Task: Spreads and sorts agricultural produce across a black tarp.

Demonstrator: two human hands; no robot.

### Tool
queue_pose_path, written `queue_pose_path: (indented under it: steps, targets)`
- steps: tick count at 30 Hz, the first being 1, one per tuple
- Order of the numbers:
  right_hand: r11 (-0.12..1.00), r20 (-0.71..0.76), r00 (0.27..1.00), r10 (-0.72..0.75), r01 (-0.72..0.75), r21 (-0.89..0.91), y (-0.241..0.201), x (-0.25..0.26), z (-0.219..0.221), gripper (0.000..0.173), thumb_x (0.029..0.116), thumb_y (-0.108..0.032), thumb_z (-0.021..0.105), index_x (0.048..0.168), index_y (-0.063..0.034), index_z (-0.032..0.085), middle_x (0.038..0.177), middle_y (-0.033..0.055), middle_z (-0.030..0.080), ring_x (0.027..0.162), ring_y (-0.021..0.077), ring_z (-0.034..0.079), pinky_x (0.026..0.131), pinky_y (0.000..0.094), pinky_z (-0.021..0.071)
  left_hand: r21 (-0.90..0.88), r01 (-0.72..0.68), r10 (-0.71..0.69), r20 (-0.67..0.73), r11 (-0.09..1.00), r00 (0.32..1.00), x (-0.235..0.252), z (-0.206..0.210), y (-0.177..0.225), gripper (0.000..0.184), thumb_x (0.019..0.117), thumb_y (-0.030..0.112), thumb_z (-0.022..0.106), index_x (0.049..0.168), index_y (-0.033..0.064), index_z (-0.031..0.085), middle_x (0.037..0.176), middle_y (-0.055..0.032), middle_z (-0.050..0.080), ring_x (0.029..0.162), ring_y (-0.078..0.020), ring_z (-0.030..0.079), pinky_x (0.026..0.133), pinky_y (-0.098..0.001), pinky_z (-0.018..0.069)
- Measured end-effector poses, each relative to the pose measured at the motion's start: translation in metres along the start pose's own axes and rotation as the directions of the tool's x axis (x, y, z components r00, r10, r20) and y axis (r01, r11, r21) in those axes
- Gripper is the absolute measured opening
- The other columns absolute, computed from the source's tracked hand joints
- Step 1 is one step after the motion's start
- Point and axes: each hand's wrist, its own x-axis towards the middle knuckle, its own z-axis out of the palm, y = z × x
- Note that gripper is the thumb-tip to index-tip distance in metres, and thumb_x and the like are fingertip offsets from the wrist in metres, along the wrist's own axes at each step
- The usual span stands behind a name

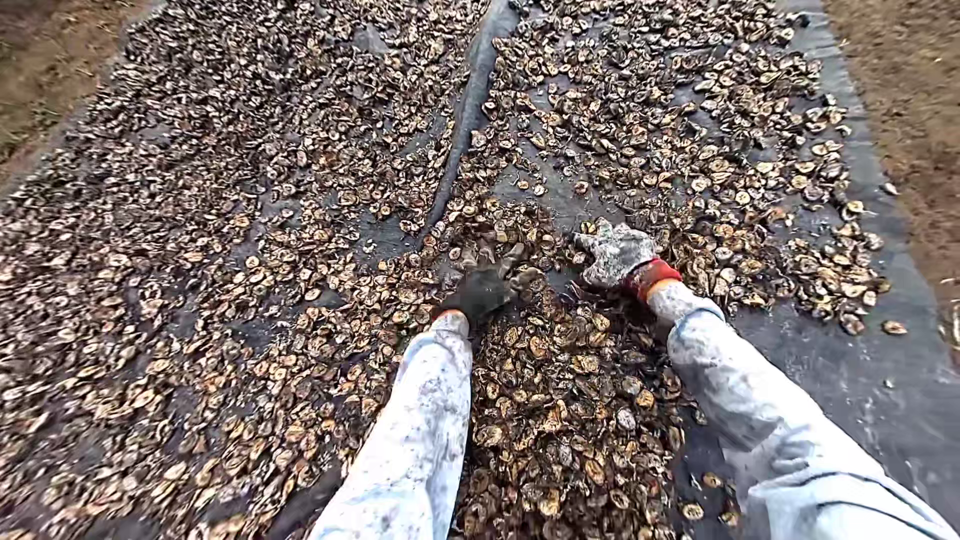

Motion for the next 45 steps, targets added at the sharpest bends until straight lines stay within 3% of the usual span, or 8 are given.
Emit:
queue_pose_path:
  steps: [5,11,17,23,27,31,37,45]
  targets:
    - [0.996,0.053,0.998,-0.043,0.039,0.080,0.007,-0.134,0.042,0.053,0.0957,-0.035,0.063,0.148,-0.0256,0.057,0.144,0.0189,0.059,0.131,0.0411,0.056,0.104,0.0657,0.0432,0.146,-0.102,0.082,0.135,0.984,0.987,-0.130,0.081,0.040,0.093,0.0867,0.075,0.059,0.159,0.0200,0.040,0.170,-0.0130,0.024,0.156,-0.0422,0.017,0.122,-0.0670,0.0161]
    - [0.700,0.207,0.978,-0.023,-0.132,0.702,0.032,-0.161,0.026,0.039,0.1031,-0.036,0.060,0.136,-0.0148,0.063,0.118,0.0102,0.071,0.102,0.0198,0.068,0.093,0.0435,0.0541,-0.186,-0.119,0.096,-0.126,0.975,0.987,-0.190,0.083,0.051,0.046,0.0934,0.041,0.070,0.131,0.0144,0.069,0.126,-0.0076,0.071,0.117,-0.0201,0.068,0.105,-0.0454,0.0524]
    - [0.274,-0.030,0.989,0.144,-0.011,0.962,0.057,-0.096,0.015,0.058,0.1017,-0.021,0.061,0.155,-0.0142,0.038,0.124,0.0104,0.065,0.094,0.0127,0.065,0.080,0.0321,0.0567,-0.538,-0.162,-0.026,-0.326,0.827,0.945,-0.127,0.047,0.059,0.059,0.0918,0.006,0.072,0.147,0.0157,0.054,0.137,-0.0088,0.063,0.116,-0.0184,0.065,0.098,-0.0411,0.0546]
    - [0.410,-0.201,0.951,0.234,0.091,0.908,0.045,-0.011,-0.038,0.052,0.1058,-0.042,0.054,0.149,-0.0135,0.051,0.131,0.0147,0.065,0.108,0.0239,0.065,0.094,0.0460,0.0527,-0.505,-0.253,-0.082,-0.551,0.825,0.830,-0.104,0.036,0.073,0.051,0.0931,0.017,0.076,0.141,0.0153,0.057,0.108,-0.0120,0.069,0.078,-0.0201,0.066,0.066,-0.0415,0.0577]
    - [0.375,-0.288,0.956,0.053,0.248,0.893,0.047,0.018,-0.062,0.075,0.0987,-0.011,0.062,0.163,-0.0260,0.026,0.135,0.0156,0.061,0.093,0.0216,0.068,0.078,0.0391,0.0589,-0.326,-0.144,0.025,-0.343,0.934,0.939,-0.091,0.032,0.082,0.069,0.0943,0.019,0.073,0.156,0.0267,0.043,0.148,-0.0171,0.053,0.112,-0.0414,0.063,0.083,-0.0627,0.0537]
    - [0.523,-0.342,0.927,0.154,0.217,0.824,0.036,0.037,-0.066,0.052,0.0985,-0.015,0.065,0.148,-0.0289,0.054,0.133,0.0118,0.066,0.106,0.0268,0.070,0.089,0.0500,0.0587,-0.015,-0.001,-0.003,-0.245,1.000,0.969,-0.043,0.074,0.085,0.092,0.0898,0.052,0.074,0.164,0.0310,0.024,0.171,-0.0190,0.014,0.150,-0.0516,0.024,0.109,-0.0777,0.0287]
    - [0.615,-0.414,0.887,0.204,0.214,0.759,0.030,0.036,-0.061,0.040,0.1005,-0.032,0.065,0.135,-0.0115,0.062,0.129,0.0145,0.068,0.117,0.0279,0.066,0.101,0.0505,0.0512,-0.038,-0.051,0.035,-0.341,0.998,0.940,-0.046,0.064,0.075,0.049,0.0968,0.023,0.069,0.140,0.0024,0.056,0.137,-0.0290,0.058,0.127,-0.0499,0.055,0.102,-0.0701,0.0432]
    - [0.484,-0.298,0.936,0.189,0.175,0.857,0.039,0.036,-0.068,0.039,0.1043,-0.022,0.058,0.144,-0.0207,0.060,0.123,0.0083,0.071,0.095,0.0192,0.073,0.083,0.0401,0.0601,-0.083,-0.147,0.125,-0.229,0.986,0.966,-0.051,-0.002,0.077,0.042,0.0952,0.006,0.063,0.136,0.0132,0.064,0.132,-0.0197,0.065,0.122,-0.0388,0.061,0.100,-0.0642,0.0457]
